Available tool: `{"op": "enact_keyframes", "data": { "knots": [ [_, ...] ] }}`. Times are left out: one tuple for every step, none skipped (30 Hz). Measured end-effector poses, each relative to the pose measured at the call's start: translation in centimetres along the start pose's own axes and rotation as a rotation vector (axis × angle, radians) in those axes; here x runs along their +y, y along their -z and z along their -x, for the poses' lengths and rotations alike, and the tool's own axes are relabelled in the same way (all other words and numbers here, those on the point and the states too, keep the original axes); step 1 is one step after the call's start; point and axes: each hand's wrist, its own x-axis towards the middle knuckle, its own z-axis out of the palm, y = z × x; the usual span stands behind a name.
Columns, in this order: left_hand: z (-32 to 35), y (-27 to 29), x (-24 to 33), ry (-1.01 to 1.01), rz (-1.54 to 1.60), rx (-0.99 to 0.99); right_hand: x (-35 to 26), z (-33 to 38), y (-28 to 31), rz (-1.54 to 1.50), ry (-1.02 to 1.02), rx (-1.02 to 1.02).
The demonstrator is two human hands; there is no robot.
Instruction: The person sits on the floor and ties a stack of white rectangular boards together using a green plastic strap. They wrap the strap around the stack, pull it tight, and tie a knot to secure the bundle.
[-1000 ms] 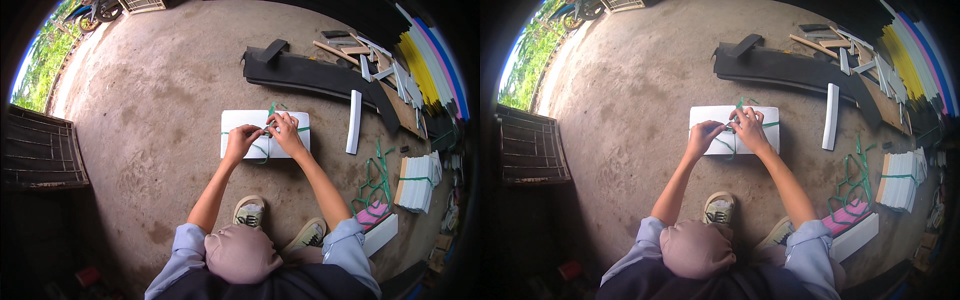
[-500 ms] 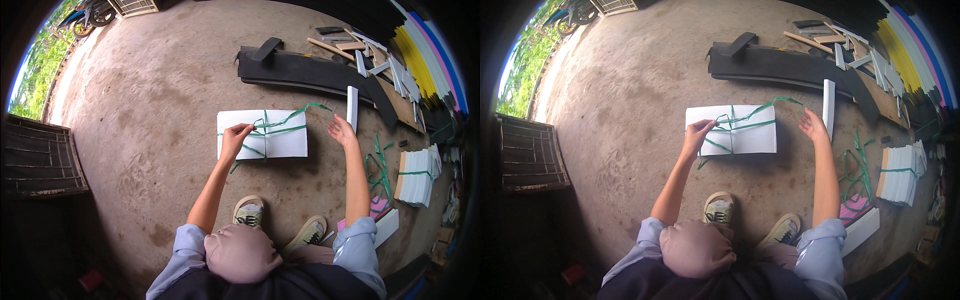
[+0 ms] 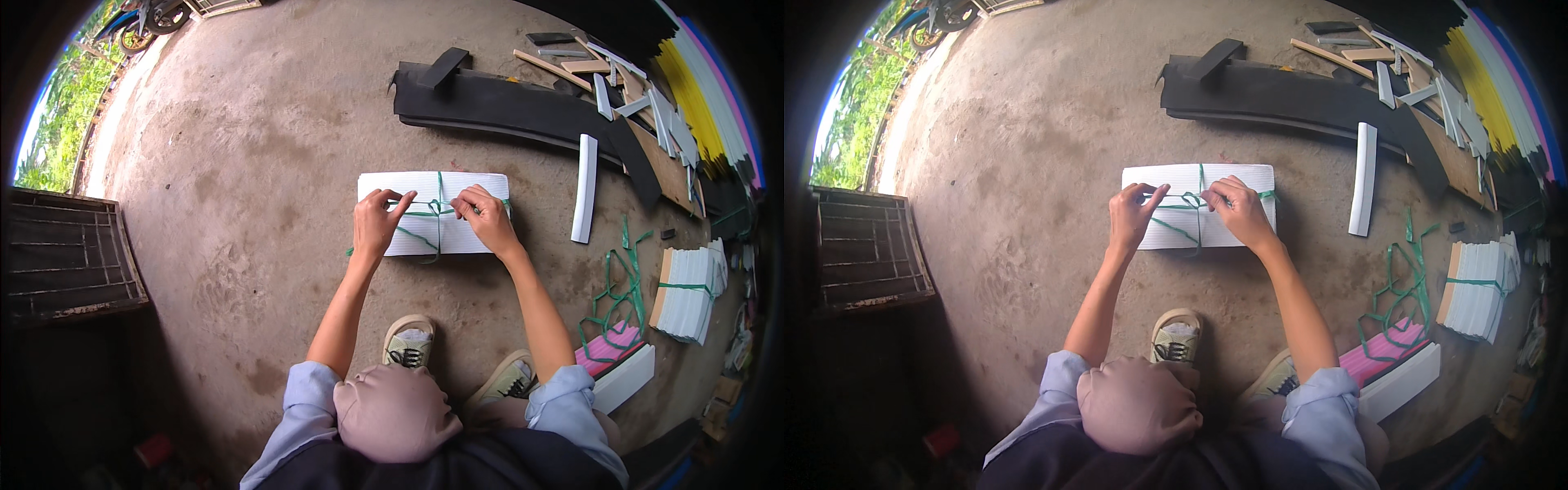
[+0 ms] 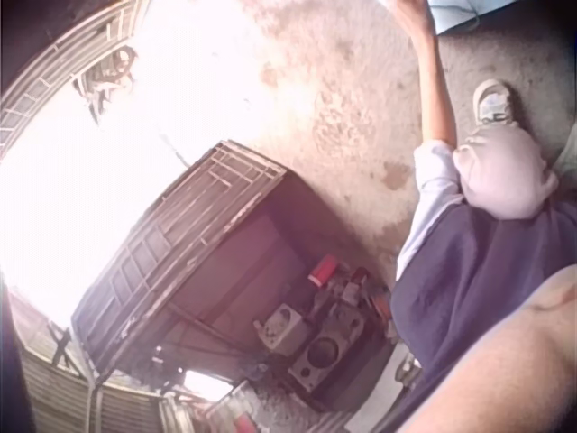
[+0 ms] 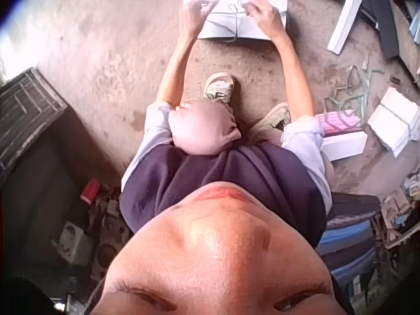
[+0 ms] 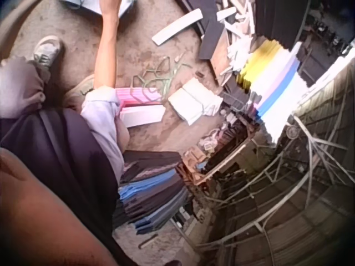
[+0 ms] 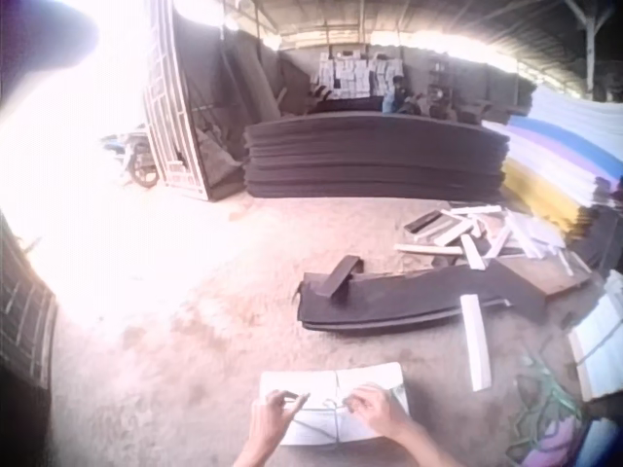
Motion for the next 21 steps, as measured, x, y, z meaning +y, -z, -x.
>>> {"op": "enact_keyframes", "data": {
  "knots": [
    [0.0,0.4,-0.4,0.233,-0.019,-0.053,1.3,0.3,0.2,-0.110,-0.002,-0.001],
    [-0.2,0.6,-1.1,0.335,0.040,-0.050,2.5,0.6,0.1,-0.220,-0.004,-0.001],
    [0.0,0.7,-1.8,0.338,0.041,-0.022,3.1,0.9,-0.6,-0.391,0.018,0.028],
    [0.1,0.6,-2.4,0.341,0.043,0.006,3.7,1.0,-0.6,-0.472,-0.017,0.072],
    [0.1,0.3,-3.0,0.407,0.070,0.000,4.4,1.1,-0.3,-0.551,-0.052,0.117],
    [0.1,0.3,-3.3,0.476,0.094,-0.009,4.6,1.2,-0.3,-0.633,-0.094,0.165],
    [0.1,0.0,-3.6,0.544,0.117,-0.019,4.9,1.2,-0.5,-0.721,-0.121,0.250],
    [0.3,-0.4,-4.0,0.574,0.140,-0.015,5.1,1.2,-0.8,-0.829,-0.165,0.289],
    [0.5,-0.6,-4.4,0.604,0.159,-0.001,4.5,0.9,-1.4,-0.939,-0.205,0.322],
    [0.7,-0.8,-3.9,0.639,0.179,0.008,3.4,0.4,-2.0,-1.046,-0.253,0.358],
    [0.7,-1.2,-3.4,0.661,0.506,0.028,2.1,-0.4,-2.9,-1.102,-0.314,0.506],
    [0.0,-1.8,-2.1,0.713,0.752,0.018,2.4,-0.5,-2.3,-1.139,-0.232,0.400],
    [-0.8,-2.3,-0.9,0.764,0.997,0.010,3.1,-0.7,-1.8,-1.176,-0.150,0.296],
    [-1.5,-2.5,0.1,0.811,1.237,0.010,3.4,-0.9,-1.4,-1.215,-0.067,0.186],
    [-2.1,-2.4,0.7,0.908,1.297,-0.027,3.2,-1.6,-1.5,-1.109,-0.114,0.158],
    [-1.5,-2.8,-0.5,0.830,1.467,-0.143,3.6,-1.9,-2.0,-1.002,-0.118,0.135],
    [-1.4,-3.0,-0.6,0.827,1.349,-0.137,4.1,-1.9,-2.3,-0.676,-0.103,0.135],
    [-1.2,-3.4,-0.8,0.823,1.235,-0.136,4.6,-1.9,-2.5,-0.346,-0.089,0.135],
    [-1.4,-3.4,-1.7,0.717,1.080,0.002,5.2,-1.8,-2.1,-0.338,-0.141,0.174],
    [-1.7,-3.1,-2.6,0.688,0.978,0.109,5.8,-1.5,-1.5,-0.328,-0.194,0.213],
    [-1.5,-3.0,-2.8,0.712,0.922,0.107,6.1,-1.0,-1.4,-0.248,-0.179,0.211]
  ]
}}
